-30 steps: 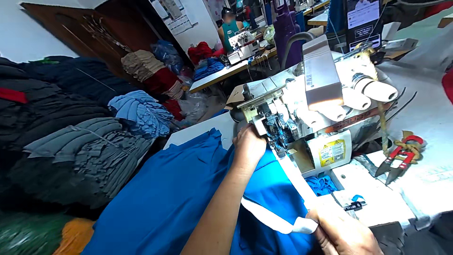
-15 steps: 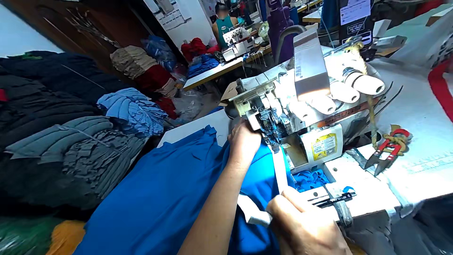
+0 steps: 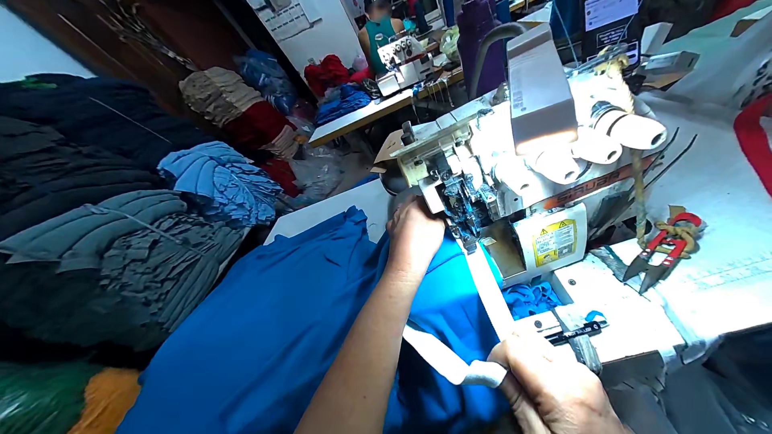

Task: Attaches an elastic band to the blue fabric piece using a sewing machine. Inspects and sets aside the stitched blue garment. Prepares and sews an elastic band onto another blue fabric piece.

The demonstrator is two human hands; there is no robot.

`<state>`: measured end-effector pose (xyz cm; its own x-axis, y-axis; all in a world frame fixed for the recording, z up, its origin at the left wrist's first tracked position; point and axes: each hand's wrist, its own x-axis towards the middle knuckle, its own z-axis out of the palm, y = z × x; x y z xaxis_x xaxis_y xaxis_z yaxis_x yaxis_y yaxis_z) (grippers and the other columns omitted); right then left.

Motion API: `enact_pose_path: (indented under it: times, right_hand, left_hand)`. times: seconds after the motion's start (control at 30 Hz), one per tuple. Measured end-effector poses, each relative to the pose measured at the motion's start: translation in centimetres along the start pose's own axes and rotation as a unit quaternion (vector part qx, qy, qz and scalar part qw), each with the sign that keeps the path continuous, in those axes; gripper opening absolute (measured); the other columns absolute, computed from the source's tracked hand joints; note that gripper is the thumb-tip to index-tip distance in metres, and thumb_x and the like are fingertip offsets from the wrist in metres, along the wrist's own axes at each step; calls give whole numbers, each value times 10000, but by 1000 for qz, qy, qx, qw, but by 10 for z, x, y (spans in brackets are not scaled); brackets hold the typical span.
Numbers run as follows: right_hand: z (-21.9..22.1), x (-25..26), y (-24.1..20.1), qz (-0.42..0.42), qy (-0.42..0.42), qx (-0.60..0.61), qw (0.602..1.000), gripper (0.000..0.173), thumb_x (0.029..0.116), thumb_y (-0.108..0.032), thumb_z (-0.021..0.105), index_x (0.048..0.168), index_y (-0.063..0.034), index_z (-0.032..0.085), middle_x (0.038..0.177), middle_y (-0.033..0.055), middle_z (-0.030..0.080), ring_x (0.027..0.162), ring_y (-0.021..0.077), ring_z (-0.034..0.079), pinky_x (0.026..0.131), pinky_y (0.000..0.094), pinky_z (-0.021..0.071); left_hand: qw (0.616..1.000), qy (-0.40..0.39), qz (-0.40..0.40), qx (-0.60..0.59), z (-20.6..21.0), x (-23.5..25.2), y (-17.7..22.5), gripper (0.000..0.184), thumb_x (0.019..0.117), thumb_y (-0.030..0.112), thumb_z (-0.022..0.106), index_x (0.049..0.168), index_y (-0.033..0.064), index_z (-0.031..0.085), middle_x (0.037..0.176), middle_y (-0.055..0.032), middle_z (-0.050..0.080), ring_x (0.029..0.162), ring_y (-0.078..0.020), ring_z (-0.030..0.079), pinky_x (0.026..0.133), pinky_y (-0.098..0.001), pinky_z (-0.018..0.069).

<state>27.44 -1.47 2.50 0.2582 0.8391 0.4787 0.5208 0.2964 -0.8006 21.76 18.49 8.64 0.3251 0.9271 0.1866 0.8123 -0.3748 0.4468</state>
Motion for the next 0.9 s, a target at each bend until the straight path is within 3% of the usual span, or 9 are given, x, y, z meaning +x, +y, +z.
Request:
enact_pose_path:
  times: [0.2, 0.37, 0.6, 0.67, 0.7, 0.77, 0.8, 0.83, 0.9]
  right_hand:
    - [-2, -1, 9, 31, -6, 20, 999, 243, 1031, -124, 554, 881, 5, 694, 770, 136, 632, 730, 166, 618, 662, 248, 480]
    - [12, 6, 33, -51, 54, -23, 997, 239, 1005, -144, 520, 853, -56, 682, 760, 75, 617, 686, 105, 606, 595, 187, 475]
    - [13, 19, 39, -59, 45, -19, 997, 238, 1008, -155, 501, 893, -74, 693, 843, 60, 668, 769, 94, 650, 648, 209, 513]
    - [10, 22, 37, -59, 30, -21, 998, 217, 968, -115, 507, 908, -64, 710, 858, 74, 687, 783, 123, 674, 663, 249, 542]
    - [7, 23, 36, -65, 22, -31, 997, 198, 926, -74, 518, 917, -48, 714, 858, 98, 697, 775, 160, 691, 650, 288, 553]
    - [1, 21, 33, -86, 10, -77, 993, 158, 865, -29, 554, 899, -28, 708, 837, 138, 700, 728, 241, 715, 575, 375, 561]
    - [-2, 20, 32, -94, 6, -101, 990, 129, 865, -33, 571, 882, -25, 699, 814, 144, 693, 700, 265, 716, 544, 402, 558]
    - [-7, 18, 29, -93, -2, -114, 989, 110, 890, -46, 588, 877, -16, 693, 792, 153, 688, 676, 286, 712, 528, 429, 553]
    - [-18, 18, 21, -72, -36, -111, 991, 174, 963, -109, 593, 893, 11, 698, 777, 179, 695, 680, 336, 718, 554, 491, 557]
  left_hand:
    - [1000, 8, 0, 6, 0, 0, -1, 263, 961, 122, 677, 1165, -44, 679, 1243, -238, 650, 1240, -396, 572, 1047, -616, 377]
    - [1000, 8, -4, -7, -1, -1, -1, 270, 961, 119, 674, 1178, -42, 675, 1240, -245, 646, 1247, -400, 561, 1055, -623, 364]
    - [1000, 9, 21, -15, -5, -1, -6, 227, 946, 120, 705, 1102, -44, 704, 1115, -253, 690, 1132, -414, 630, 990, -614, 438]
    - [997, 1, 30, -71, -12, -8, -11, 288, 957, 116, 704, 1206, -26, 672, 1092, -226, 709, 1053, -370, 670, 933, -589, 492]
    - [993, -12, 28, -110, -20, -13, -14, 350, 966, 104, 693, 1293, 1, 620, 1061, -167, 713, 979, -274, 677, 893, -492, 527]
    - [965, -34, 22, -260, -36, -27, -19, 376, 966, -6, 621, 1336, 33, 568, 801, -32, 625, 676, -72, 559, 657, -244, 475]
    - [928, -57, 18, -369, -46, -36, -25, 360, 963, -59, 532, 1300, 60, 581, 765, 6, 600, 649, -37, 557, 645, -194, 483]
    - [877, -76, 7, -474, -55, -45, -31, 346, 948, -45, 468, 1217, 101, 628, 714, 39, 607, 631, -35, 592, 663, -201, 532]
    - [789, -101, -5, -606, -68, -62, -39, 267, 923, 62, 516, 1018, 194, 727, 665, 57, 673, 648, -72, 684, 710, -271, 602]
